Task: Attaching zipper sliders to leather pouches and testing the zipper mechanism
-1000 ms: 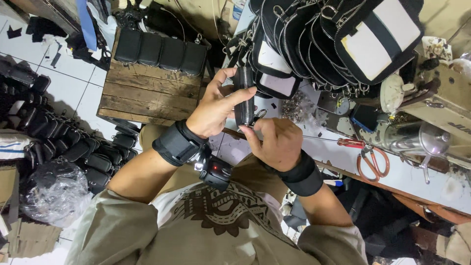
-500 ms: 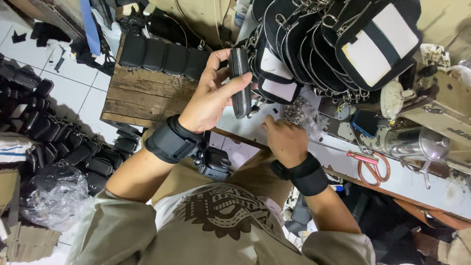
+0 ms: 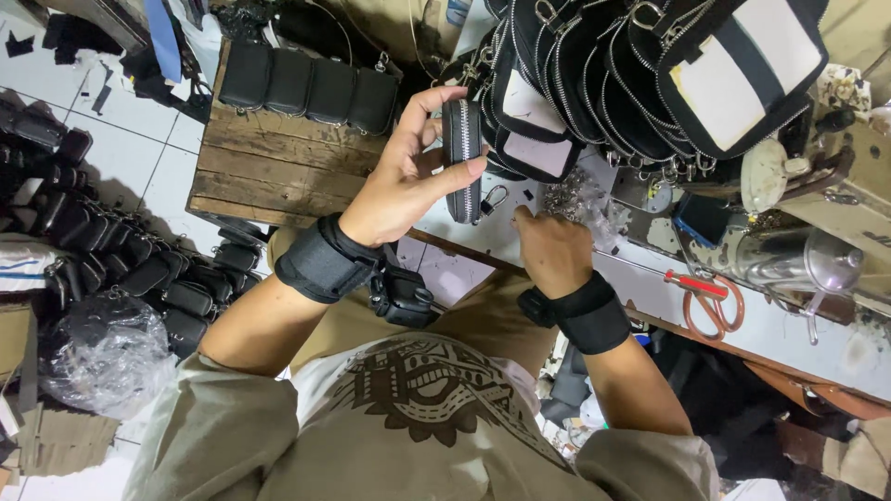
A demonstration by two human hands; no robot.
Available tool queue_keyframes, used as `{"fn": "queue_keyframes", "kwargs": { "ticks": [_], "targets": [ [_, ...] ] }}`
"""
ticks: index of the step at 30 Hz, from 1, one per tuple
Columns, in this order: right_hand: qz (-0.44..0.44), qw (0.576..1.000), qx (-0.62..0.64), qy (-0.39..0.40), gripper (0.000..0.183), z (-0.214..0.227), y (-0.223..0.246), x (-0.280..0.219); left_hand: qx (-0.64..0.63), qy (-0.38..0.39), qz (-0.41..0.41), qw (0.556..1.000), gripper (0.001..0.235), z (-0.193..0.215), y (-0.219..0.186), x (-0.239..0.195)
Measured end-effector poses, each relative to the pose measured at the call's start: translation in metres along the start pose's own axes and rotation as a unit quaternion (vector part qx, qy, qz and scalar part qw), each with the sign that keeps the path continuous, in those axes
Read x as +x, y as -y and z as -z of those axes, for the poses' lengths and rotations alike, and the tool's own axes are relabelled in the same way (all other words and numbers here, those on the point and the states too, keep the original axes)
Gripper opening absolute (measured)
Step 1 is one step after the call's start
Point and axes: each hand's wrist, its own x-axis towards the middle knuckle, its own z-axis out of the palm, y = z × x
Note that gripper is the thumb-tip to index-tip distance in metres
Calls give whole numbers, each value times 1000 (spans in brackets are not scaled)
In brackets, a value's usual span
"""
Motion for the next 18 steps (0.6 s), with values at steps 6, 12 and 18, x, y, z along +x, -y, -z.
{"fn": "queue_keyframes", "kwargs": {
  "ticks": [6, 12, 18],
  "targets": [
    [-12, 1000, 3, -11, 12, -8, -6, -2, 49, 0, -1, 999, 59, 1, 3, -1],
    [-37, 996, -74, -35, 50, 5, -5, 0, 74, 19, -4, 997, 61, 5, 8, -5],
    [-28, 994, -63, -86, 24, -27, -39, -15, -4, 43, -13, 999, 89, 13, 42, -11]
  ]
}}
